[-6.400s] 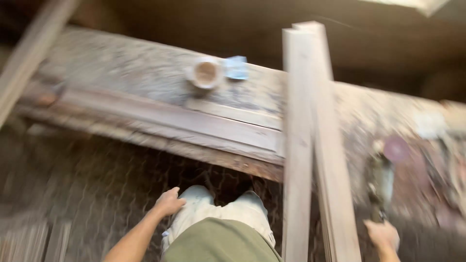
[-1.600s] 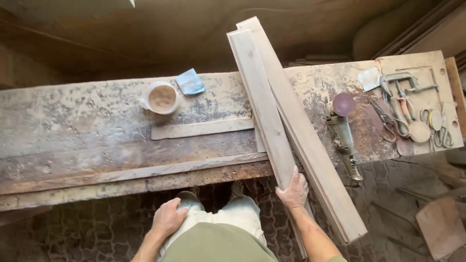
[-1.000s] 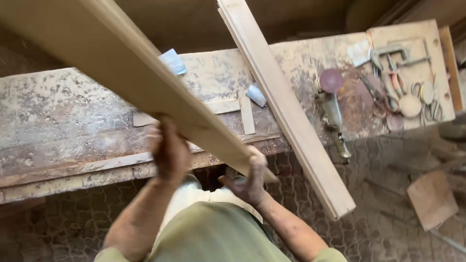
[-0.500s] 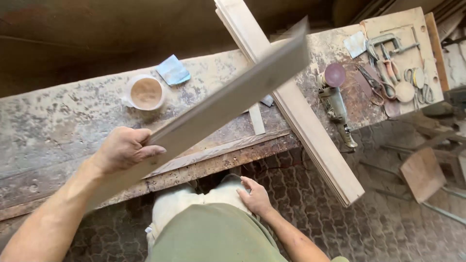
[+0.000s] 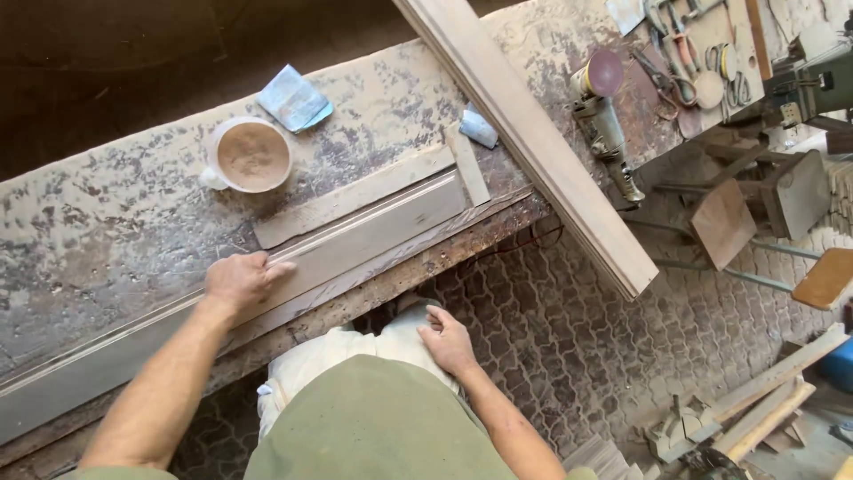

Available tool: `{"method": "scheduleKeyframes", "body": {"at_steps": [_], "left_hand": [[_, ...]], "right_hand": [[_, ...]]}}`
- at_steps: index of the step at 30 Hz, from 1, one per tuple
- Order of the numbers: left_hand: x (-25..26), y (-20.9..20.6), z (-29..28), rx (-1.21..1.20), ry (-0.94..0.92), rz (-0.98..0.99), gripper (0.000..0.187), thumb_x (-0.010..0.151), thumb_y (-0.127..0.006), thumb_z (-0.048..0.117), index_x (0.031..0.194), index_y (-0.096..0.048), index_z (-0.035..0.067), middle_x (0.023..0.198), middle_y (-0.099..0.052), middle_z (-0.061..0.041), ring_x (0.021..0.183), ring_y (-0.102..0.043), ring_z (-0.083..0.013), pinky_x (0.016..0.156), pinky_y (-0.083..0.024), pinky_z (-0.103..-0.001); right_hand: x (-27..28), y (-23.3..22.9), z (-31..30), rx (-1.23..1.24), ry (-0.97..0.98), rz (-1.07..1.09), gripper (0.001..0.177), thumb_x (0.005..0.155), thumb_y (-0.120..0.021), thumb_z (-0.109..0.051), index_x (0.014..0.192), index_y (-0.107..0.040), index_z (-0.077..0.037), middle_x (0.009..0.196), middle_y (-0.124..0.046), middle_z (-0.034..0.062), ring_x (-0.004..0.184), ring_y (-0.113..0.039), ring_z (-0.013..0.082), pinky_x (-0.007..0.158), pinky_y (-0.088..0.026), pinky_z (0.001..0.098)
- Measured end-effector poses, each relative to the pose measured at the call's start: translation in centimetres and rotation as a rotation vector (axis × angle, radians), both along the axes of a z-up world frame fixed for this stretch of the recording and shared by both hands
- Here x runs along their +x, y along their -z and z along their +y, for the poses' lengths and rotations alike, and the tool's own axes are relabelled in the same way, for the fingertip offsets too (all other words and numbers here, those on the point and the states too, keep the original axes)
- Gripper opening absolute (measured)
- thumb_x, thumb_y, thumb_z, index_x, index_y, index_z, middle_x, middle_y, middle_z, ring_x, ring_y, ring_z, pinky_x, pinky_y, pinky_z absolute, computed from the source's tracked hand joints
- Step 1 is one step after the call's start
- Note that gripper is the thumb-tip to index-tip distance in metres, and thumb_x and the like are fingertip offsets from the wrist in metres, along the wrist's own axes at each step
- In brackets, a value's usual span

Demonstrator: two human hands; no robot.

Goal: The recorder is sanding wooden planks using a power sander and applying wood filler to defects.

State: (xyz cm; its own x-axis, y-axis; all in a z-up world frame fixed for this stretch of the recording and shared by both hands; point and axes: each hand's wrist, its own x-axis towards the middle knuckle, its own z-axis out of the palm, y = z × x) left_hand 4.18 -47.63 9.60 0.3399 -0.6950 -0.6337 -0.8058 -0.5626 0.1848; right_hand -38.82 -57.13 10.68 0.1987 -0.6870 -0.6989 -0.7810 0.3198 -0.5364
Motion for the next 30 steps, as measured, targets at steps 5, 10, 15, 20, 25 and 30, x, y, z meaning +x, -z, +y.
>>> {"method": "scheduleKeyframes", "body": {"at_steps": [5, 10, 15, 20, 25, 30], "left_hand": [[-4.1, 4.6, 2.1, -0.515, -0.011, -0.305, 0.073, 0.09, -0.05, 0.082, 0.077, -0.07, 0.013, 0.086, -0.067, -0.013, 0.087, -0.071, -0.0339, 0.074, -0.056, -0.049], [-6.7, 4.0, 3.6, -0.693, 0.026, -0.357, 0.054, 0.09, -0.06, 0.061, 0.08, -0.07, 0.008, 0.137, -0.067, -0.019, 0.138, -0.055, -0.0365, 0.115, -0.031, -0.063], [-3.1, 7.2, 4.9, -0.722, -0.146, -0.236, 0.041, 0.077, -0.073, 0.057, 0.081, -0.069, 0.017, 0.112, -0.073, -0.008, 0.112, -0.066, -0.0282, 0.103, -0.044, -0.05], [4.0, 2.2, 1.2, -0.835, -0.558, -0.138, 0.04, 0.08, -0.082, 0.032, 0.1, -0.064, 0.002, 0.105, -0.066, -0.025, 0.103, -0.064, -0.0469, 0.087, -0.051, -0.058], [8.3, 8.9, -5.6, -0.827, -0.608, 0.112, 0.042, 0.09, -0.07, 0.043, 0.117, -0.063, 0.011, 0.116, -0.068, -0.019, 0.115, -0.064, -0.0416, 0.095, -0.05, -0.056], [6.9, 6.6, -6.1, -0.871, -0.639, -0.052, 0.031, 0.091, -0.068, 0.032, 0.113, -0.064, 0.01, 0.101, -0.068, -0.017, 0.09, -0.067, -0.038, 0.076, -0.054, -0.05]], "right_hand": [[2.1, -0.7, 2.1, 0.085, -0.124, 0.022, 0.058, 0.08, -0.08, -0.032, 0.135, -0.068, -0.015, 0.128, -0.073, 0.0158, 0.12, -0.068, 0.033, 0.1, -0.058, 0.0423], [1.8, 0.3, 0.7, 0.047, -0.197, 0.102, 0.061, 0.081, -0.078, -0.036, 0.139, -0.065, -0.024, 0.13, -0.072, 0.0063, 0.12, -0.068, 0.0257, 0.102, -0.057, 0.0382], [2.4, -1.3, -0.8, 0.002, -0.357, 0.115, 0.06, 0.085, -0.076, -0.037, 0.141, -0.064, -0.02, 0.136, -0.069, 0.0103, 0.123, -0.067, 0.0301, 0.105, -0.057, 0.0424], [2.2, -1.2, -0.9, 0.041, -0.258, 0.152, 0.059, 0.086, -0.077, -0.036, 0.141, -0.063, -0.022, 0.136, -0.07, 0.012, 0.126, -0.066, 0.03, 0.105, -0.056, 0.0414], [3.7, -2.0, 0.2, 0.003, -0.412, 0.139, 0.058, 0.087, -0.077, -0.034, 0.141, -0.063, -0.016, 0.131, -0.071, 0.0156, 0.12, -0.068, 0.0333, 0.103, -0.057, 0.0465], [6.8, -5.9, 1.1, 0.079, -0.359, 0.169, 0.057, 0.086, -0.075, -0.026, 0.14, -0.062, -0.014, 0.132, -0.071, 0.0123, 0.118, -0.069, 0.0261, 0.1, -0.057, 0.0346]]}}
